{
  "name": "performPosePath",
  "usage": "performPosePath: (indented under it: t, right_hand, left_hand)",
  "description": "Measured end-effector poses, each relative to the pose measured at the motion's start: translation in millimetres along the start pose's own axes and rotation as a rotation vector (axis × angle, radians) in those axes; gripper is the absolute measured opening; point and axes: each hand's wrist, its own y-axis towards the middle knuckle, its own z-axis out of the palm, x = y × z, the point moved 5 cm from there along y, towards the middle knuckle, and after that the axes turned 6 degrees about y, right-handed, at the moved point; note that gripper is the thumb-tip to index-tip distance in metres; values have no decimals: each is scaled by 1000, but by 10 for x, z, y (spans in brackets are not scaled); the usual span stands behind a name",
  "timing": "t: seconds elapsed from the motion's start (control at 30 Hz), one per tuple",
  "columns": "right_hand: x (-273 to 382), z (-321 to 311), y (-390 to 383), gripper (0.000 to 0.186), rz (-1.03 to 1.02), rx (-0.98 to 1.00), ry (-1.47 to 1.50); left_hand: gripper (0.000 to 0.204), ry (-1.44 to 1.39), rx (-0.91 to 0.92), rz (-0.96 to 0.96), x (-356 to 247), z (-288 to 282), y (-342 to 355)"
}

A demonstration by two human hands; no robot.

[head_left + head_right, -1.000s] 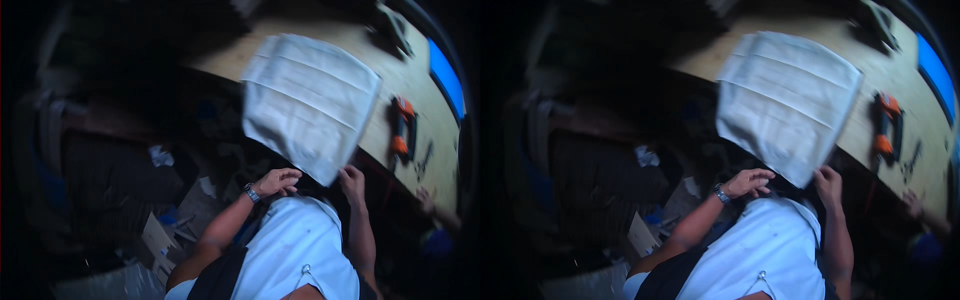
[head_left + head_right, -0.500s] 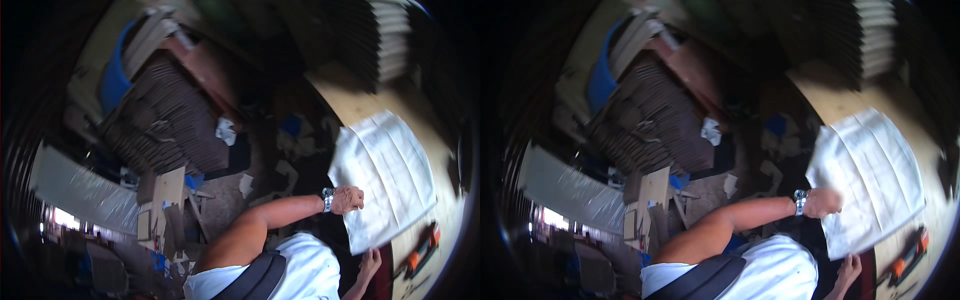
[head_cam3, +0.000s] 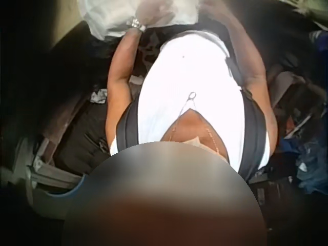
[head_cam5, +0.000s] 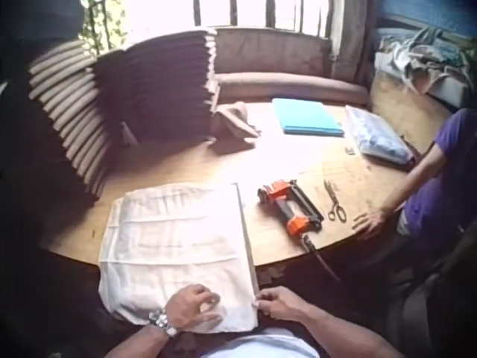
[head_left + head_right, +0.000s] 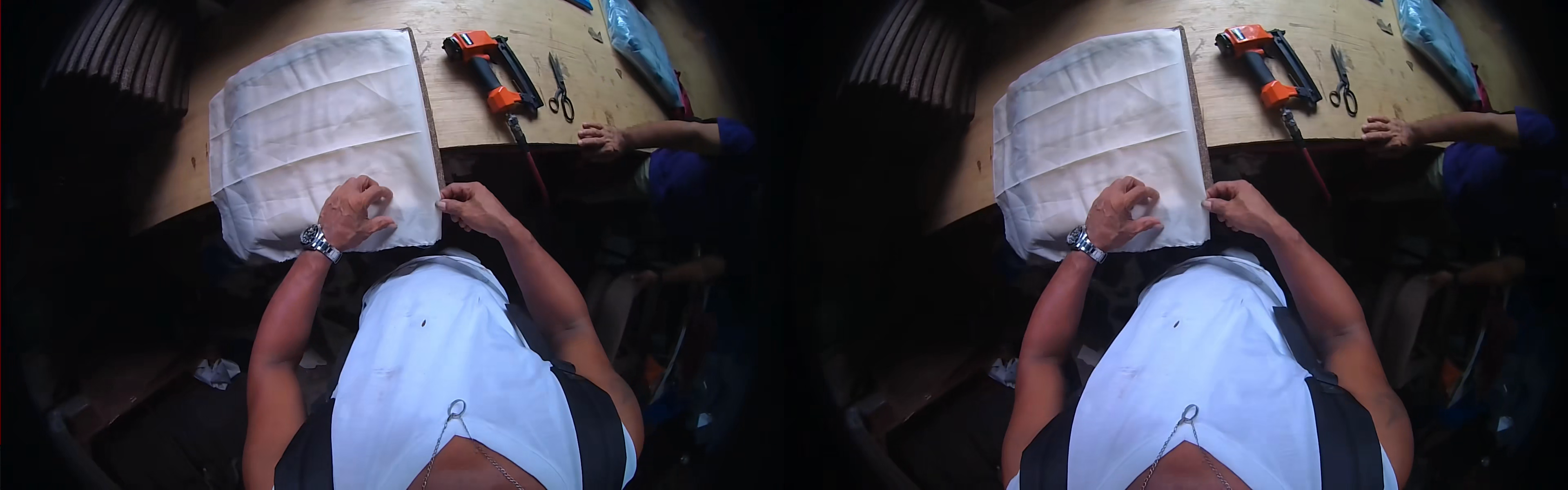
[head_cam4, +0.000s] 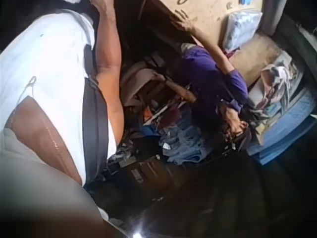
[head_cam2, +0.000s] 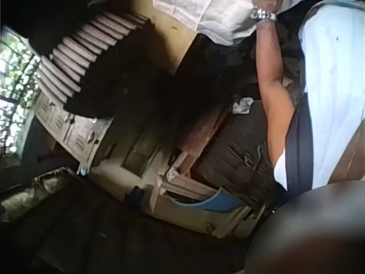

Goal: Attaching fabric and padding to a wooden board using a pneumatic staple gun.

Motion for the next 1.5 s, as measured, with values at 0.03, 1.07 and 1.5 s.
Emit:
performPosePath:
  t: [0.03, 1.07, 1.5]
  right_hand:
    - [16, -18, -44, 17, 11, -4, -3]
    - [129, 32, -130, 16, -716, -299, -552]
    - [-369, 169, -8, 58, -153, 21, 270]
  left_hand:
    - [47, -2, -14, -13, -65, -32, 27]
    - [46, 186, -368, 127, -882, 380, 35]
    - [45, 472, -315, 23, -553, 830, 145]
